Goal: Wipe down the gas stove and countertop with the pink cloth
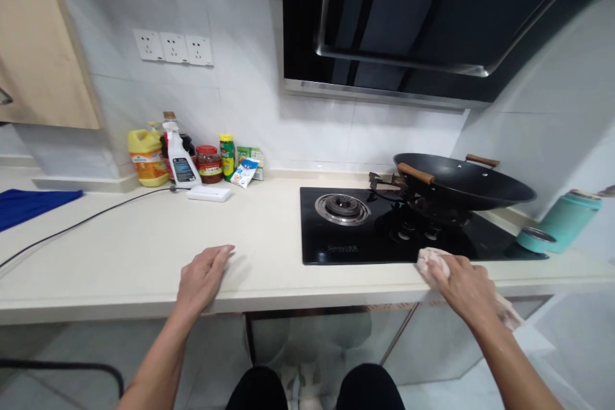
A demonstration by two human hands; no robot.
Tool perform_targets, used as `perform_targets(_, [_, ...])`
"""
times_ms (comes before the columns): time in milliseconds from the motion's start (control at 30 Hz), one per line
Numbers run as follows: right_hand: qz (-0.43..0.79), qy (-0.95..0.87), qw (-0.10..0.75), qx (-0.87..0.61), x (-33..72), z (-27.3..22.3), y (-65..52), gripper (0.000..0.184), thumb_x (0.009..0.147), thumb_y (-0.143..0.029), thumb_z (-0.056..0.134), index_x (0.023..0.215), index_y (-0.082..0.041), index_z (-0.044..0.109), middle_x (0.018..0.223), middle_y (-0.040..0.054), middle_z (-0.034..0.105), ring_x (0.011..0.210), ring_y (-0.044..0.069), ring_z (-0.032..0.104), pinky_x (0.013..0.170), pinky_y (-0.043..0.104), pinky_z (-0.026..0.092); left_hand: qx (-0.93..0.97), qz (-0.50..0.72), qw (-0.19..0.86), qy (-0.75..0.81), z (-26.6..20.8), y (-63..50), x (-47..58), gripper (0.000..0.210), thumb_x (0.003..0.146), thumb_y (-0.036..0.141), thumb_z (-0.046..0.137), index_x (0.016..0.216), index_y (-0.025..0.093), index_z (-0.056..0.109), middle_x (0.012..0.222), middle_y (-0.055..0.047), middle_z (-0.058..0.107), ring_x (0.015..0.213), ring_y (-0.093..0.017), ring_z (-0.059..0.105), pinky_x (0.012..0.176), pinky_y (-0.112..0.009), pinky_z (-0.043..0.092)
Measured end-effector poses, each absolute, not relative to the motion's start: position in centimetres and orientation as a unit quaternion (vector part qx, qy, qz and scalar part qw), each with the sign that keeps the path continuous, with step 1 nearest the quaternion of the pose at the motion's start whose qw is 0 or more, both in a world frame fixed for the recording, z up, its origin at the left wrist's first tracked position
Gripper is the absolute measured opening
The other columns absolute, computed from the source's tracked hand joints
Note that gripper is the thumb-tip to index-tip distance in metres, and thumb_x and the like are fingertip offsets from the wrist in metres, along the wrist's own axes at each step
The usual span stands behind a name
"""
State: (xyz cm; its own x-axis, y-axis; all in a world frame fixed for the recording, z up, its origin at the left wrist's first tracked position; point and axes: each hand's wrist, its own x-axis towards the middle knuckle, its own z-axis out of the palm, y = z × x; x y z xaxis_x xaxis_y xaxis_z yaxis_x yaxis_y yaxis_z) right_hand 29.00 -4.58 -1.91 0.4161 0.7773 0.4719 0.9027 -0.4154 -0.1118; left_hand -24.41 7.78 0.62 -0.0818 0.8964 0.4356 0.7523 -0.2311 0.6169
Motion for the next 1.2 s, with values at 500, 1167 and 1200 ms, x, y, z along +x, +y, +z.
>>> perform_targets(500, [-0.195, -0.621, 0.125, -0.748, 13.9, 0.9, 1.0, 0.041, 0.096, -0.044, 0.052, 0.123, -0.020, 0.072, 0.118, 0.0202, 0.068, 0.104, 0.038, 0.054, 0.084, 0.050, 0.041, 0.687, 0.411, 0.093, 0.592, 0.2, 7.8, -23.9, 0.057, 0.091, 0.063, 0.036, 0.102, 0.027, 0.079, 0.116, -0.003, 0.079, 0.117, -0.029, 0.067, 0.108, -0.041, 0.047])
perform_targets(1167, [0.461, -0.611, 0.477, -0.432, -5.8, 3.0, 5.9, 0.048, 0.099, -0.031, 0.040, 0.145, -0.020, 0.032, 0.154, 0.0154, 0.041, 0.138, 0.020, 0.047, 0.114, 0.039, 0.039, 0.742, 0.474, -0.034, 0.473, 0.8, 1.8, -21.3, 0.035, 0.097, 0.044, 0.051, 0.118, 0.023, 0.069, 0.126, -0.014, 0.066, 0.125, -0.030, 0.059, 0.109, -0.050, 0.047])
perform_targets(1200, [0.508, -0.582, 0.473, -0.422, -4.5, 3.6, 6.0, 0.050, 0.098, -0.030, 0.040, 0.146, -0.021, 0.029, 0.155, 0.0157, 0.039, 0.137, 0.020, 0.049, 0.110, 0.038, 0.043, 0.749, 0.452, -0.038, 0.483, 1.0, 2.2, -20.7, 0.036, 0.096, 0.044, 0.053, 0.118, 0.021, 0.069, 0.123, -0.015, 0.068, 0.121, -0.032, 0.061, 0.106, -0.052, 0.048])
